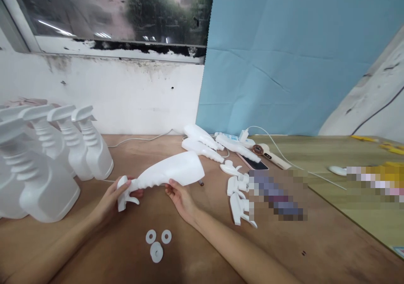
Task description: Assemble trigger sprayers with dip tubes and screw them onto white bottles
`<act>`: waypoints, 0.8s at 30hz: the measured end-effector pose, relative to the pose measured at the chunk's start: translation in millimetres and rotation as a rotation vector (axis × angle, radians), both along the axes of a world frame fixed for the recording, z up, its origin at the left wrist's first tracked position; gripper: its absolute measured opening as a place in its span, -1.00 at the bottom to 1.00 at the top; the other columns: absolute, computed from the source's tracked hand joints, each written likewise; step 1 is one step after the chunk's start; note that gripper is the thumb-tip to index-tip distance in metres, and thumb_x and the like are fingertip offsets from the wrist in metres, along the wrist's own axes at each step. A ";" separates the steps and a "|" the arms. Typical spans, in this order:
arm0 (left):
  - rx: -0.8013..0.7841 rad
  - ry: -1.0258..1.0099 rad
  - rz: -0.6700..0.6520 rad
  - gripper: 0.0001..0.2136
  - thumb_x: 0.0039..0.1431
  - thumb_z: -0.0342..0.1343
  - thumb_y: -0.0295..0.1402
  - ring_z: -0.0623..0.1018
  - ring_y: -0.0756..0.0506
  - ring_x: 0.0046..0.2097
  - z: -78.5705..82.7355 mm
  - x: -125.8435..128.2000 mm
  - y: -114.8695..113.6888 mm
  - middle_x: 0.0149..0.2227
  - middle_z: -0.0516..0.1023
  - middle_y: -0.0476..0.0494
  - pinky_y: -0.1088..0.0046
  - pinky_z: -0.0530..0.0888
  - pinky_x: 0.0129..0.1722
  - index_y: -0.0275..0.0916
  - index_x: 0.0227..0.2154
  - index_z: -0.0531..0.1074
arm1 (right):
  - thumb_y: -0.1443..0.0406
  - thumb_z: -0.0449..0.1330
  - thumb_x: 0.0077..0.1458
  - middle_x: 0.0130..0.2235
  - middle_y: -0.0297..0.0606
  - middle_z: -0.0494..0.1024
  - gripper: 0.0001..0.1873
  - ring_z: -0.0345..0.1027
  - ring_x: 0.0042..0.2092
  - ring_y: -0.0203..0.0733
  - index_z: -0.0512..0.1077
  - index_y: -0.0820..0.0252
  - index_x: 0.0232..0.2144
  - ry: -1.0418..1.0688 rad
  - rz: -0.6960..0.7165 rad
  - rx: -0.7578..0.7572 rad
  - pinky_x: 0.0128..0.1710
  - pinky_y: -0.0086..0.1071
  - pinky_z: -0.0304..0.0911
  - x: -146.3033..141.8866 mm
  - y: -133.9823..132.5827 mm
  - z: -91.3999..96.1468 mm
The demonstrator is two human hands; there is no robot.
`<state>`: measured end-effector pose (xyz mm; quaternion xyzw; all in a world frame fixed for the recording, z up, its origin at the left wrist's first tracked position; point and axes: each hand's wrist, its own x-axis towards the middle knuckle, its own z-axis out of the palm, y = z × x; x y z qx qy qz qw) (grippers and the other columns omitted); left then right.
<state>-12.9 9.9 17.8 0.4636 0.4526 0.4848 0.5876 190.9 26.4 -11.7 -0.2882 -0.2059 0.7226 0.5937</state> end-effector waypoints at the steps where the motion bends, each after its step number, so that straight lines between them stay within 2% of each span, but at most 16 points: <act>1: -0.005 0.004 -0.001 -0.62 -0.01 0.06 -0.11 0.52 -0.08 -0.48 0.3 0.2 -0.2 -0.53 0.51 -0.07 0.44 0.43 -0.47 -0.27 -0.21 0.22 | 0.38 0.33 -0.30 -0.45 -0.37 0.48 -0.78 0.33 -0.39 -0.36 0.43 0.23 -0.48 -0.003 -0.006 -0.006 -0.36 -0.47 0.24 -0.2 -0.1 0.3; 3: 0.039 0.056 0.013 -0.58 -0.05 0.08 -0.11 0.51 -0.07 -0.48 1.2 -0.1 -0.9 -0.53 0.50 -0.05 0.46 0.42 -0.47 -0.26 -0.18 0.21 | 0.39 0.34 -0.32 -0.46 -0.37 0.48 -0.77 0.32 -0.40 -0.36 0.43 0.23 -0.48 -0.006 -0.014 -0.017 -0.37 -0.47 0.24 -0.5 -0.6 1.0; 5: 0.120 0.136 0.046 -0.43 -0.20 0.23 -0.21 0.52 -0.08 -0.37 2.6 -0.9 -1.9 -0.39 0.52 -0.05 0.46 0.42 -0.38 -0.19 -0.10 0.15 | 0.38 0.34 -0.32 -0.46 -0.37 0.48 -0.77 0.32 -0.41 -0.36 0.43 0.24 -0.49 -0.003 -0.012 -0.027 -0.37 -0.47 0.24 -0.8 -0.9 1.5; 7: 0.139 0.208 0.056 -0.35 -0.25 0.26 -0.24 0.51 -0.11 -0.30 4.0 -1.4 -2.6 -0.34 0.52 -0.05 0.45 0.41 -0.33 -0.16 -0.05 0.11 | 0.38 0.34 -0.32 -0.46 -0.37 0.48 -0.77 0.32 -0.41 -0.36 0.42 0.24 -0.48 0.001 -0.010 -0.029 -0.37 -0.47 0.24 -1.0 -1.2 1.8; 11: 0.024 0.184 0.029 -0.51 -0.01 0.02 -0.06 0.51 -0.13 -0.45 6.0 -0.7 -3.0 -0.53 0.48 -0.04 0.41 0.38 -0.45 -0.25 -0.08 0.14 | 0.39 0.34 -0.32 -0.46 -0.38 0.48 -0.76 0.32 -0.41 -0.36 0.41 0.23 -0.47 -0.010 -0.021 -0.012 -0.37 -0.46 0.23 -1.5 -1.9 2.9; 13: 0.116 0.228 0.052 -0.51 -0.05 0.09 -0.12 0.50 -0.10 -0.40 7.3 -0.4 -4.0 -0.43 0.49 -0.05 0.42 0.38 -0.40 -0.23 -0.08 0.15 | 0.39 0.34 -0.31 -0.46 -0.39 0.48 -0.76 0.31 -0.42 -0.37 0.41 0.23 -0.47 -0.014 -0.020 -0.012 -0.36 -0.46 0.22 -1.9 -2.4 3.7; 16: 0.264 0.329 0.083 -0.37 -0.18 0.23 -0.28 0.47 -0.08 -0.25 9.3 -0.7 -6.4 -0.21 0.46 -0.08 0.46 0.36 -0.26 -0.15 -0.02 0.10 | 0.38 0.33 -0.31 -0.45 -0.40 0.48 -0.76 0.31 -0.42 -0.38 0.41 0.22 -0.47 -0.009 -0.020 -0.017 -0.37 -0.46 0.22 -2.1 -3.0 4.5; 18: 0.220 0.341 0.084 -0.41 -0.14 0.19 -0.23 0.48 -0.10 -0.27 10.2 -0.7 -7.2 -0.24 0.47 -0.09 0.46 0.38 -0.30 -0.16 -0.01 0.11 | 0.39 0.34 -0.32 -0.46 -0.39 0.48 -0.77 0.31 -0.43 -0.37 0.41 0.23 -0.48 -0.011 -0.022 -0.021 -0.37 -0.46 0.22 -1.9 -3.2 4.5; 21: 0.117 0.315 0.048 -0.57 0.01 0.02 -0.11 0.50 -0.11 -0.39 10.0 -0.7 -7.0 -0.41 0.48 -0.08 0.44 0.39 -0.43 -0.22 -0.09 0.19 | 0.39 0.34 -0.33 -0.48 -0.39 0.47 -0.78 0.30 -0.43 -0.37 0.41 0.24 -0.51 -0.017 -0.024 -0.026 -0.37 -0.46 0.22 -1.3 -2.9 3.8; 24: 0.253 0.442 0.082 -0.63 -0.01 0.06 -0.18 0.48 -0.10 -0.37 7.5 -2.7 -6.0 -0.40 0.45 -0.05 0.43 0.38 -0.36 -0.20 -0.14 0.23 | 0.39 0.33 -0.31 -0.48 -0.38 0.46 -0.78 0.29 -0.43 -0.37 0.40 0.24 -0.49 -0.006 -0.017 -0.021 -0.37 -0.46 0.22 -0.9 -2.0 2.3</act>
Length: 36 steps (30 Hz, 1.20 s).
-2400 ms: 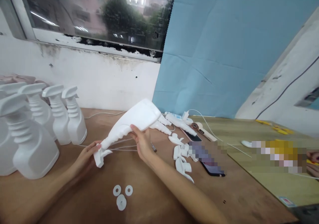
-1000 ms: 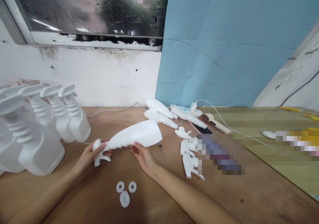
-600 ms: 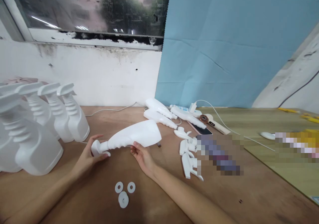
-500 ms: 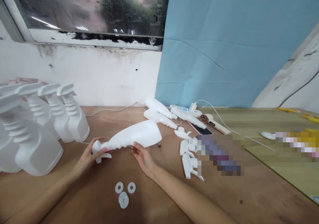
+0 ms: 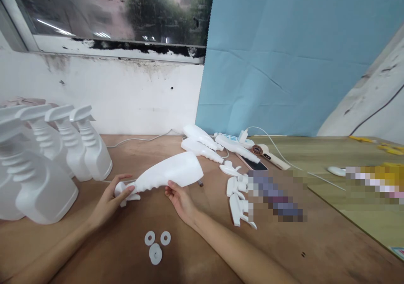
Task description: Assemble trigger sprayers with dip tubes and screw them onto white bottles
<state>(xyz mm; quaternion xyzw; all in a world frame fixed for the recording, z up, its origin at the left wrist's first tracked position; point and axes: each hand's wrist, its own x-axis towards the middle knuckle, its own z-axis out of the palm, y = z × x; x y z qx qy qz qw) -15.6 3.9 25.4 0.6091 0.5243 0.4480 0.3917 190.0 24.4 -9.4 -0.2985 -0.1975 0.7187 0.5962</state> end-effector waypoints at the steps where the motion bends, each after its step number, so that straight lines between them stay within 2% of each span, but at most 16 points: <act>1: 0.089 0.070 0.021 -0.64 -0.04 0.10 -0.23 0.47 -0.10 -0.33 -1.2 -1.2 0.2 -0.37 0.45 -0.04 0.44 0.37 -0.31 -0.18 -0.15 0.25 | 0.38 0.33 -0.29 -0.47 -0.38 0.47 -0.78 0.29 -0.43 -0.38 0.40 0.24 -0.48 0.006 0.005 0.006 -0.37 -0.46 0.22 0.0 0.2 -0.5; 4: 0.315 0.193 0.056 -0.69 -0.09 0.12 -0.36 0.45 -0.10 -0.25 -3.7 -4.8 -0.2 -0.30 0.44 -0.07 0.45 0.33 -0.23 -0.18 -0.21 0.28 | 0.36 0.31 -0.25 -0.45 -0.37 0.47 -0.78 0.27 -0.45 -0.39 0.39 0.22 -0.46 0.026 0.030 0.026 -0.38 -0.45 0.20 -0.4 0.3 -1.0; 6: 0.365 0.216 0.032 -0.64 -0.10 0.13 -0.37 0.44 -0.10 -0.24 -2.2 -6.0 -1.4 -0.27 0.45 -0.09 0.45 0.32 -0.22 -0.18 -0.17 0.27 | 0.35 0.31 -0.25 -0.45 -0.38 0.47 -0.79 0.25 -0.47 -0.39 0.39 0.21 -0.46 0.036 0.043 0.027 -0.39 -0.44 0.19 0.0 -0.3 0.2; 8: 0.307 0.222 -0.018 -0.59 -0.09 0.14 -0.33 0.45 -0.11 -0.26 2.1 -5.7 -2.9 -0.26 0.47 -0.09 0.45 0.33 -0.23 -0.18 -0.10 0.26 | 0.36 0.30 -0.26 -0.46 -0.39 0.46 -0.80 0.24 -0.48 -0.39 0.40 0.22 -0.46 0.028 0.052 0.029 -0.41 -0.44 0.17 1.7 -1.5 3.1; 12: 0.101 0.175 -0.080 -0.69 0.03 0.03 -0.21 0.46 -0.16 -0.23 11.4 -3.9 -4.5 -0.25 0.50 -0.08 0.45 0.34 -0.26 -0.19 -0.16 0.38 | 0.42 0.31 -0.33 -0.52 -0.37 0.46 -0.86 0.25 -0.47 -0.36 0.42 0.27 -0.58 -0.061 0.061 0.091 -0.39 -0.41 0.16 7.8 -6.7 13.8; 15: 0.094 0.208 -0.163 -0.69 0.02 0.04 -0.19 0.45 -0.20 -0.20 13.0 -4.4 -3.6 -0.23 0.52 -0.08 0.43 0.35 -0.25 -0.20 -0.19 0.42 | 0.42 0.31 -0.36 -0.49 -0.34 0.49 -0.82 0.30 -0.43 -0.29 0.44 0.26 -0.55 -0.143 0.054 0.164 -0.36 -0.37 0.16 12.1 -10.3 22.4; 18: 0.236 0.356 -0.191 -0.71 0.00 0.07 -0.21 0.45 -0.20 -0.19 10.6 -6.8 -2.1 -0.21 0.52 -0.08 0.41 0.33 -0.21 -0.15 -0.19 0.42 | 0.32 0.32 -0.30 -0.42 -0.32 0.52 -0.74 0.33 -0.41 -0.20 0.45 0.20 -0.41 -0.187 0.010 0.235 -0.38 -0.32 0.18 13.2 -11.6 28.3; 21: 0.455 0.555 -0.125 -0.72 0.03 0.04 -0.24 0.47 -0.19 -0.19 9.9 -10.1 -0.4 -0.19 0.52 -0.13 0.37 0.31 -0.20 -0.16 -0.18 0.41 | 0.17 0.31 -0.29 -0.42 -0.31 0.52 -0.61 0.33 -0.41 -0.17 0.43 0.17 -0.32 -0.186 -0.055 0.261 -0.41 -0.30 0.18 10.2 -13.3 34.3; 23: 0.612 0.685 -0.078 -0.73 0.05 0.02 -0.27 0.48 -0.18 -0.20 13.1 -12.3 1.1 -0.17 0.52 -0.19 0.35 0.30 -0.21 -0.19 -0.18 0.41 | 0.15 0.32 -0.32 -0.40 -0.33 0.52 -0.56 0.33 -0.39 -0.17 0.42 0.14 -0.30 -0.158 -0.124 0.256 -0.41 -0.32 0.19 6.3 -15.8 40.5; 26: 0.809 0.835 -0.024 -0.74 0.05 0.00 -0.34 0.49 -0.19 -0.15 22.7 -15.7 5.3 -0.10 0.47 -0.24 0.29 0.29 -0.16 -0.23 -0.17 0.40 | 0.17 0.31 -0.28 -0.37 -0.39 0.51 -0.65 0.31 -0.40 -0.25 0.41 0.10 -0.34 -0.068 -0.188 0.193 -0.42 -0.38 0.21 0.0 -20.2 51.8; 28: 0.862 0.920 -0.037 -0.74 0.06 -0.01 -0.38 0.48 -0.20 -0.12 29.8 -18.1 9.2 -0.06 0.44 -0.24 0.22 0.27 -0.10 -0.23 -0.16 0.40 | 0.18 0.28 -0.22 -0.41 -0.43 0.50 -0.73 0.27 -0.47 -0.33 0.41 0.10 -0.39 -0.018 -0.180 0.102 -0.44 -0.42 0.21 -2.8 -22.6 57.6; 32: 0.842 1.051 -0.147 -0.72 0.11 -0.06 -0.42 0.44 -0.20 -0.05 40.2 -25.4 14.5 -0.02 0.39 -0.22 0.10 0.22 0.00 -0.22 -0.11 0.37 | 0.21 0.28 -0.22 -0.48 -0.43 0.49 -0.73 0.22 -0.56 -0.39 0.39 0.12 -0.37 0.042 -0.160 -0.062 -0.52 -0.47 0.19 -2.9 -27.9 60.4; 36: 0.905 1.093 -0.304 -0.64 0.13 -0.15 -0.53 0.35 -0.16 0.05 50.5 -36.1 9.4 0.05 0.28 -0.21 0.14 0.23 0.04 -0.21 -0.01 0.28 | 0.15 0.26 -0.19 -0.55 -0.39 0.47 -0.73 0.23 -0.58 -0.40 0.38 0.15 -0.40 0.037 -0.124 -0.192 -0.58 -0.50 0.18 -1.2 -43.9 58.7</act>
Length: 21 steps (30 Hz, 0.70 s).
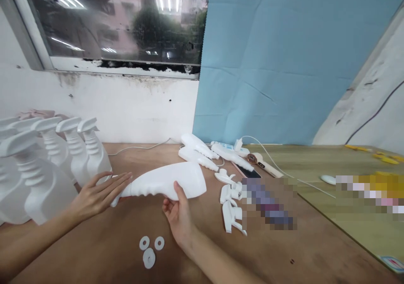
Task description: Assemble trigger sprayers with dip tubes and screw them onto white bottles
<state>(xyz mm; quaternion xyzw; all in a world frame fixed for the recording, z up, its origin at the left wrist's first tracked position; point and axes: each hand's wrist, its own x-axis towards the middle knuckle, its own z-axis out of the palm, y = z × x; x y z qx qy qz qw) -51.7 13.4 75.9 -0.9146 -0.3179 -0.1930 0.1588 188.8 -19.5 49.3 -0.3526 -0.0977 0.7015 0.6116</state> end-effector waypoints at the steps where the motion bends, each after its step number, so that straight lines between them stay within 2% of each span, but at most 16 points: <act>1: -0.009 0.020 -0.042 -0.63 0.12 -0.16 -0.54 0.33 -0.15 0.06 3.9 -2.2 -3.4 0.05 0.28 -0.20 0.17 0.24 0.04 -0.20 0.00 0.27 | 0.14 0.25 -0.18 -0.55 -0.38 0.47 -0.73 0.23 -0.59 -0.41 0.38 0.15 -0.41 -0.001 0.013 -0.032 -0.59 -0.51 0.19 -0.3 -6.6 0.1; 6: -0.108 0.009 -0.155 -0.67 0.13 -0.09 -0.43 0.39 -0.14 0.01 26.6 -0.9 -28.9 -0.05 0.43 -0.09 0.25 0.30 0.01 -0.09 -0.03 0.30 | 0.08 0.23 -0.16 -0.45 -0.27 0.51 -0.65 0.21 -0.62 -0.46 0.40 0.22 -0.38 0.137 0.064 -0.203 -0.63 -0.54 0.19 -7.4 -43.7 4.0; 9: -0.041 -0.195 -0.158 -0.70 0.16 -0.13 -0.43 0.44 -0.09 -0.04 36.1 7.3 -40.1 -0.16 0.51 0.01 0.26 0.24 0.05 0.01 -0.12 0.36 | 0.08 0.20 -0.12 -0.35 -0.22 0.51 -0.65 0.20 -0.63 -0.48 0.41 0.23 -0.36 0.257 0.080 -0.223 -0.64 -0.53 0.21 -12.3 -55.2 9.9; 11: 0.088 -0.421 -0.134 -0.74 0.11 -0.02 -0.40 0.44 -0.09 -0.05 40.4 13.1 -43.2 -0.17 0.51 0.05 0.22 0.14 0.11 0.05 -0.16 0.37 | 0.07 0.19 -0.10 -0.35 -0.24 0.50 -0.66 0.21 -0.62 -0.50 0.42 0.23 -0.38 0.334 0.086 -0.224 -0.63 -0.55 0.22 -15.2 -56.7 16.3; 12: 0.163 -0.533 -0.119 -0.68 0.02 0.09 -0.36 0.39 -0.13 0.00 42.1 16.6 -44.3 -0.10 0.46 0.03 0.19 0.08 0.13 0.03 -0.11 0.33 | 0.06 0.18 -0.10 -0.37 -0.26 0.50 -0.65 0.20 -0.62 -0.50 0.41 0.24 -0.39 0.375 0.091 -0.233 -0.64 -0.57 0.21 -17.0 -56.5 20.0; 14: 0.211 -0.731 -0.075 -0.27 -0.23 0.28 -0.29 0.19 -0.24 0.14 44.0 26.5 -47.6 0.12 0.20 -0.10 0.15 0.02 0.15 -0.05 0.07 0.10 | 0.04 0.17 -0.11 -0.41 -0.29 0.49 -0.62 0.19 -0.63 -0.51 0.41 0.25 -0.38 0.454 0.104 -0.249 -0.65 -0.59 0.19 -22.9 -56.6 26.8; 15: 0.180 -0.799 -0.039 -0.10 -0.28 0.30 -0.25 0.06 -0.29 0.19 44.1 33.4 -50.2 0.20 0.00 -0.20 0.12 0.01 0.15 -0.14 0.15 -0.08 | 0.03 0.17 -0.11 -0.43 -0.31 0.49 -0.61 0.19 -0.63 -0.51 0.41 0.25 -0.37 0.486 0.116 -0.249 -0.66 -0.60 0.18 -27.3 -57.2 29.4; 16: 0.027 -0.895 0.015 -0.08 -0.25 0.28 -0.25 0.00 -0.27 0.20 43.7 41.4 -53.4 0.22 -0.07 -0.20 0.16 0.02 0.16 -0.15 0.16 -0.14 | 0.03 0.17 -0.11 -0.44 -0.32 0.49 -0.61 0.19 -0.63 -0.51 0.40 0.24 -0.35 0.514 0.138 -0.242 -0.66 -0.60 0.17 -32.7 -58.5 31.1; 18: -0.252 -1.104 0.022 -0.31 -0.09 0.17 -0.23 0.13 -0.23 0.17 42.6 58.7 -60.3 0.14 0.14 -0.19 0.20 0.10 0.13 -0.18 0.11 0.01 | 0.04 0.17 -0.10 -0.44 -0.34 0.50 -0.61 0.20 -0.62 -0.50 0.40 0.22 -0.32 0.565 0.194 -0.217 -0.66 -0.61 0.16 -45.9 -62.5 32.3; 21: -0.350 -1.331 0.042 -0.63 0.03 0.05 -0.27 0.31 -0.21 0.06 44.5 77.6 -68.0 -0.05 0.39 -0.16 0.23 0.23 0.06 -0.23 -0.07 0.27 | -0.02 0.14 -0.11 -0.41 -0.34 0.52 -0.54 0.22 -0.62 -0.49 0.39 0.20 -0.28 0.635 0.286 -0.194 -0.66 -0.60 0.14 -66.7 -69.9 30.2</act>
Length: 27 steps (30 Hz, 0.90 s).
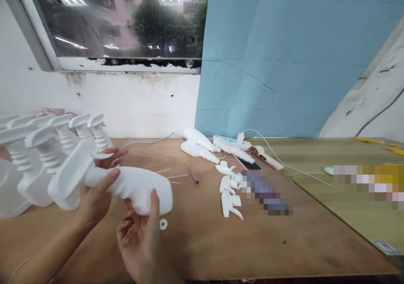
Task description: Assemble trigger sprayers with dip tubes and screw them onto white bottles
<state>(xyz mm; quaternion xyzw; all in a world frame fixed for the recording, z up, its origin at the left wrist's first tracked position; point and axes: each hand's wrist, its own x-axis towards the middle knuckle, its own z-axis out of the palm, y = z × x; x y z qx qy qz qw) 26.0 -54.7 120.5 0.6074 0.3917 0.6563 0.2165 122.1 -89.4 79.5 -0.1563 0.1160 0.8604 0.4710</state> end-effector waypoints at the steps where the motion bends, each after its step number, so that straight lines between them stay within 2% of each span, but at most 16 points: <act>1: -0.001 -0.025 0.022 -0.70 0.04 0.04 -0.30 0.33 -0.19 0.03 2.3 2.3 -1.2 -0.10 0.42 -0.14 0.23 0.23 0.05 -0.24 -0.13 0.31 | -0.05 0.12 -0.11 -0.38 -0.34 0.53 -0.51 0.22 -0.61 -0.49 0.39 0.19 -0.26 0.026 0.027 0.014 -0.65 -0.60 0.13 -5.9 -2.3 -1.0; 3: 0.048 -0.018 0.066 -0.81 0.04 0.03 -0.35 0.35 -0.17 0.00 8.9 0.1 -1.3 -0.16 0.45 -0.11 0.24 0.20 0.07 -0.24 -0.25 0.36 | -0.10 0.08 -0.12 -0.34 -0.33 0.53 -0.47 0.24 -0.60 -0.49 0.38 0.20 -0.27 0.071 0.103 0.060 -0.65 -0.60 0.12 -15.4 -6.8 -3.2; 6: 0.179 0.020 0.138 -0.93 0.03 0.04 -0.38 0.40 -0.13 -0.06 20.6 -15.2 4.3 -0.29 0.45 -0.07 0.24 0.20 0.07 -0.26 -0.43 0.35 | -0.16 0.04 -0.16 -0.29 -0.31 0.52 -0.43 0.27 -0.59 -0.45 0.36 0.22 -0.39 0.045 0.224 0.136 -0.67 -0.58 0.07 -24.0 -14.2 -9.4; 9: 0.247 0.056 0.280 -0.86 -0.02 0.10 -0.41 0.46 -0.09 -0.15 31.6 -35.9 12.9 -0.47 0.35 0.05 0.26 0.25 0.04 -0.24 -0.56 0.23 | -0.15 0.10 -0.24 -0.28 -0.24 0.51 -0.45 0.28 -0.61 -0.41 0.31 0.23 -0.45 -0.132 0.334 0.248 -0.69 -0.55 0.03 -28.1 -21.8 -20.1; 11: 0.153 0.143 0.355 -0.85 -0.05 0.12 -0.41 0.46 -0.08 -0.15 37.0 -50.0 18.9 -0.48 0.34 0.07 0.27 0.23 0.05 -0.24 -0.56 0.23 | -0.02 0.22 -0.34 -0.28 -0.20 0.49 -0.50 0.27 -0.62 -0.40 0.27 0.24 -0.44 -0.282 0.411 0.367 -0.68 -0.53 0.05 -28.8 -23.2 -26.6; 13: -0.014 0.229 0.384 -0.88 -0.08 0.14 -0.38 0.45 -0.10 -0.13 39.1 -63.9 25.1 -0.36 0.43 0.02 0.23 0.27 0.02 -0.24 -0.45 0.32 | 0.13 0.28 -0.39 -0.32 -0.23 0.48 -0.55 0.25 -0.62 -0.40 0.23 0.23 -0.44 -0.484 0.418 0.491 -0.66 -0.52 0.06 -26.9 -17.2 -30.3; 15: -0.160 0.278 0.362 -0.78 -0.12 0.16 -0.37 0.45 -0.15 -0.13 36.8 -76.9 31.4 -0.25 0.47 -0.06 0.19 0.33 -0.05 -0.24 -0.34 0.36 | 0.25 0.25 -0.32 -0.36 -0.31 0.45 -0.65 0.27 -0.56 -0.39 0.24 0.21 -0.41 -0.808 0.337 0.677 -0.59 -0.49 0.12 -21.7 -1.4 -31.5; 17: -0.234 0.300 0.311 -0.72 -0.13 0.17 -0.36 0.46 -0.17 -0.14 31.3 -87.3 36.8 -0.19 0.47 -0.10 0.19 0.37 -0.10 -0.23 -0.28 0.37 | 0.32 0.18 -0.18 -0.35 -0.32 0.44 -0.76 0.31 -0.41 -0.33 0.30 0.19 -0.35 -1.236 0.209 0.969 -0.42 -0.42 0.20 -14.2 23.2 -32.7; 19: -0.248 0.287 0.281 -0.64 -0.11 0.16 -0.35 0.47 -0.16 -0.15 24.9 -93.6 40.1 -0.16 0.46 -0.12 0.20 0.39 -0.12 -0.21 -0.16 0.35 | 0.38 0.11 -0.09 -0.24 -0.27 0.43 -0.77 0.30 -0.19 -0.23 0.33 0.17 -0.28 -1.625 0.066 1.318 -0.18 -0.30 0.19 -6.8 52.6 -36.7; 21: -0.239 0.234 0.285 -0.54 -0.09 0.16 -0.33 0.49 -0.14 -0.18 19.5 -95.4 40.9 -0.16 0.46 -0.14 0.21 0.40 -0.14 -0.20 -0.06 0.29 | 0.37 0.07 -0.03 -0.03 -0.17 0.34 -0.66 0.16 0.01 -0.13 0.30 0.19 -0.13 -1.876 0.002 1.619 0.00 -0.21 0.06 -2.0 81.9 -44.2; 24: -0.206 0.188 0.345 -0.50 -0.09 0.17 -0.30 0.49 -0.15 -0.16 12.7 -93.9 39.1 -0.12 0.45 -0.20 0.25 0.42 -0.15 -0.26 -0.03 0.26 | 0.24 0.05 0.04 0.17 -0.10 0.08 -0.48 -0.09 0.17 -0.03 0.12 0.23 0.06 -2.090 0.093 1.888 0.11 -0.13 -0.09 -0.2 118.1 -59.2; 27: -0.168 0.285 0.436 -0.51 -0.09 0.18 -0.28 0.43 -0.17 -0.06 3.3 -94.5 36.6 -0.07 0.41 -0.19 0.24 0.35 -0.06 -0.26 -0.05 0.27 | 0.13 -0.04 0.10 0.19 -0.14 0.06 -0.43 -0.16 0.21 -0.04 0.03 0.23 0.12 -2.197 0.236 1.981 0.14 -0.09 -0.16 3.1 141.6 -72.8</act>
